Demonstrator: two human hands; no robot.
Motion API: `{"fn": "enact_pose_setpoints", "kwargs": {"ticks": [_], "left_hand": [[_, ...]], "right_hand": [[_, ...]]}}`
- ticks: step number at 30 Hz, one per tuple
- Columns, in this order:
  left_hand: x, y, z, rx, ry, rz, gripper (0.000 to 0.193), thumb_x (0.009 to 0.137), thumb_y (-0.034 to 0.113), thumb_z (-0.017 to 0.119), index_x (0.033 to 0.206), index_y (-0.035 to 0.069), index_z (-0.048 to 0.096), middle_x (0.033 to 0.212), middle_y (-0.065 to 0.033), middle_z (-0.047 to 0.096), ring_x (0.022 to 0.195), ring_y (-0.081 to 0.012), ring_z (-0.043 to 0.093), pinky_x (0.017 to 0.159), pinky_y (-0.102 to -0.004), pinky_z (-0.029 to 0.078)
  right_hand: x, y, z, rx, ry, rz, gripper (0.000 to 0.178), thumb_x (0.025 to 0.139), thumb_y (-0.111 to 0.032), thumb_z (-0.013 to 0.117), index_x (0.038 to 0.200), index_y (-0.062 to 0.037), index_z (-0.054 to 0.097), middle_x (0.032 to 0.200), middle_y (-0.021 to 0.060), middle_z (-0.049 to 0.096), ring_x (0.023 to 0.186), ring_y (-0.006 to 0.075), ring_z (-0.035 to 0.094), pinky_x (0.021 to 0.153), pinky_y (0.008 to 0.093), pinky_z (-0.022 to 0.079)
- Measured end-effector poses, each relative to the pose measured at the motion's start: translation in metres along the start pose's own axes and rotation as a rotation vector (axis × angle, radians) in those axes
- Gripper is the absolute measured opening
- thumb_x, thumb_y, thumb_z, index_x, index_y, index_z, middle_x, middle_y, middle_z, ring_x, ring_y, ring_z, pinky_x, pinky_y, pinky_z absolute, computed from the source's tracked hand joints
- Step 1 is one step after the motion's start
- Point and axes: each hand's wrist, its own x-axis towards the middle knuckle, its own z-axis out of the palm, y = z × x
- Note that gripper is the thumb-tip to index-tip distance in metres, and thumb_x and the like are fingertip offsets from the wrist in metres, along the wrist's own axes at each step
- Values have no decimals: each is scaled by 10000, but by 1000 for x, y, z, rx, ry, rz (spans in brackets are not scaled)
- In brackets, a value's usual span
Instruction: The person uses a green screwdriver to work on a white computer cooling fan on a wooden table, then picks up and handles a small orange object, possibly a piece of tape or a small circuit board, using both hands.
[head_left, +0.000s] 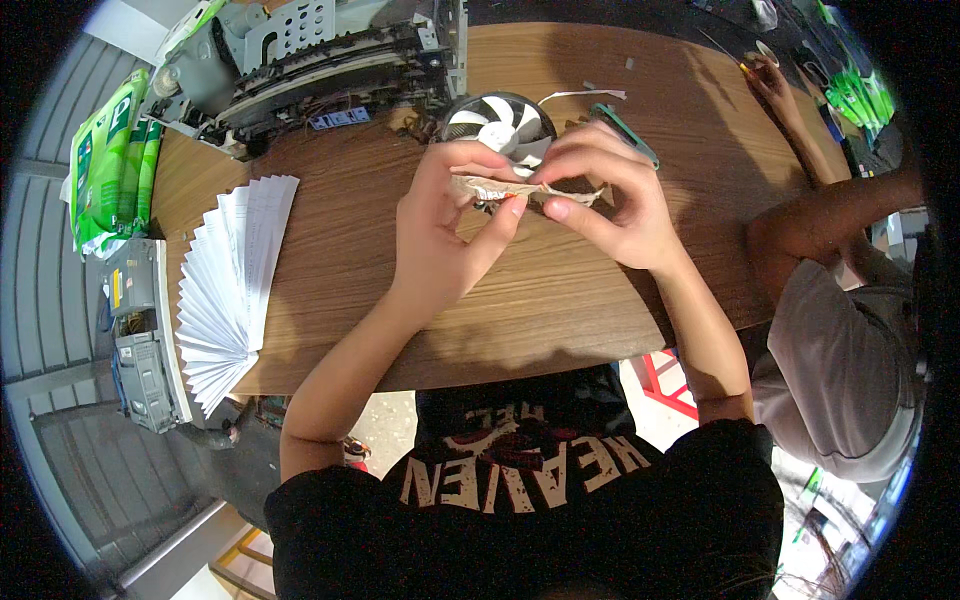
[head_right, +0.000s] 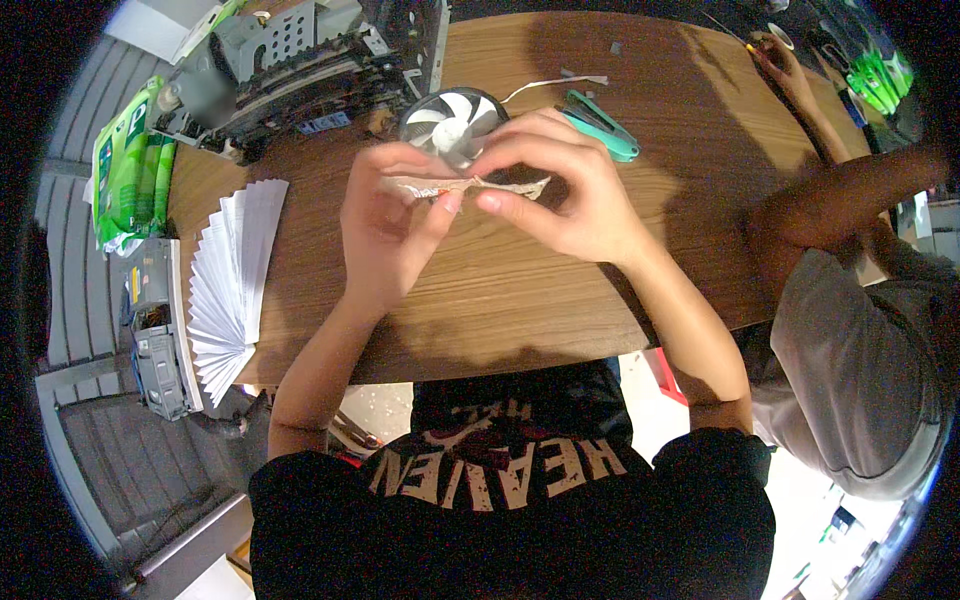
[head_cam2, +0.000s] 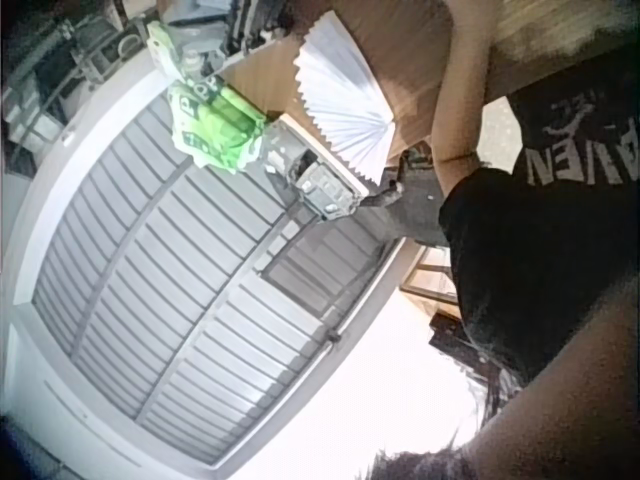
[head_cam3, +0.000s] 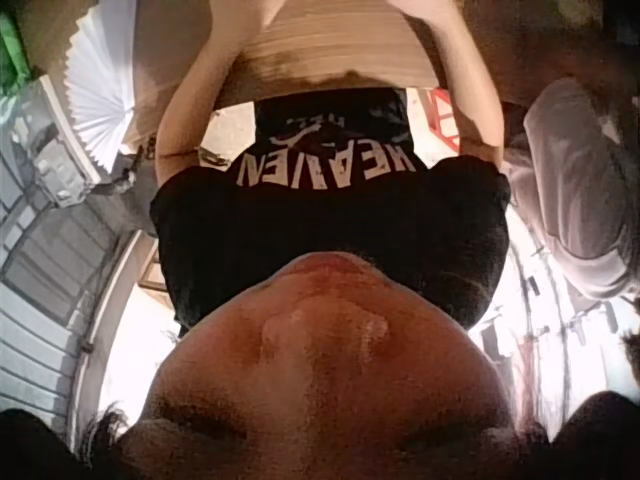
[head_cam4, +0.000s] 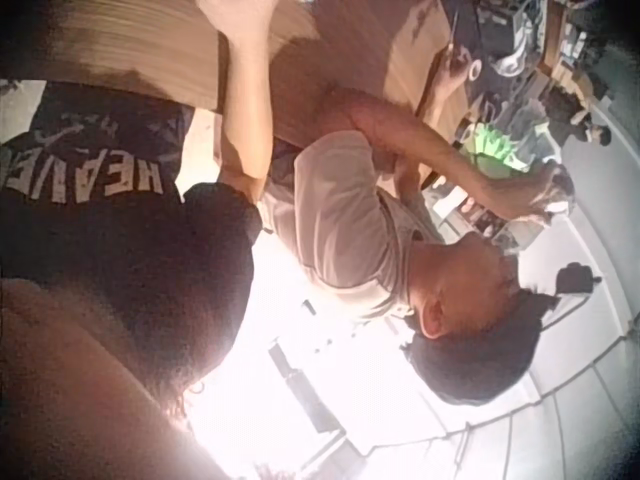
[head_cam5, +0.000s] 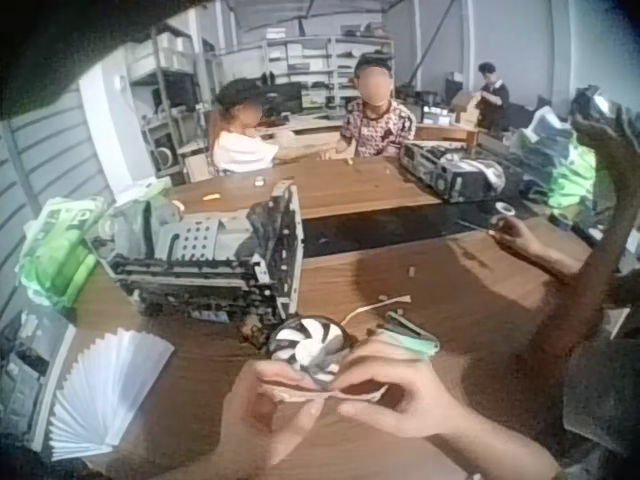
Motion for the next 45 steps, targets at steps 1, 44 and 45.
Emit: {"fn": "enact_pose_setpoints", "kwargs": {"ticks": [1,44,45], "left_hand": [[0,2,1,-44,-13,-51,372,839,-73,652,1153,16,474,1067,-81,559,1011,-136,593,832,-279,514],[5,-32,-25,364,333,84,201,841,10,660,1023,22,575,1038,-83,541,916,-197,492,793,-297,394],[3,-31,-27,409,333,84,207,837,11,664,1024,22,576,1035,-84,544,927,-200,498,802,-302,395]], "right_hand": [[-1,-1,0,0,3,2,156,771,-124,753,904,-58,708,931,90,674,909,255,596,844,349,448],[-535,-210,111,386,1015,1985,370,902,-163,606,1232,-20,519,1080,86,641,964,158,598,883,319,476],[-537,-207,109,388,982,1995,378,898,-158,607,1238,-21,513,1085,87,639,968,160,597,885,321,475]]}}
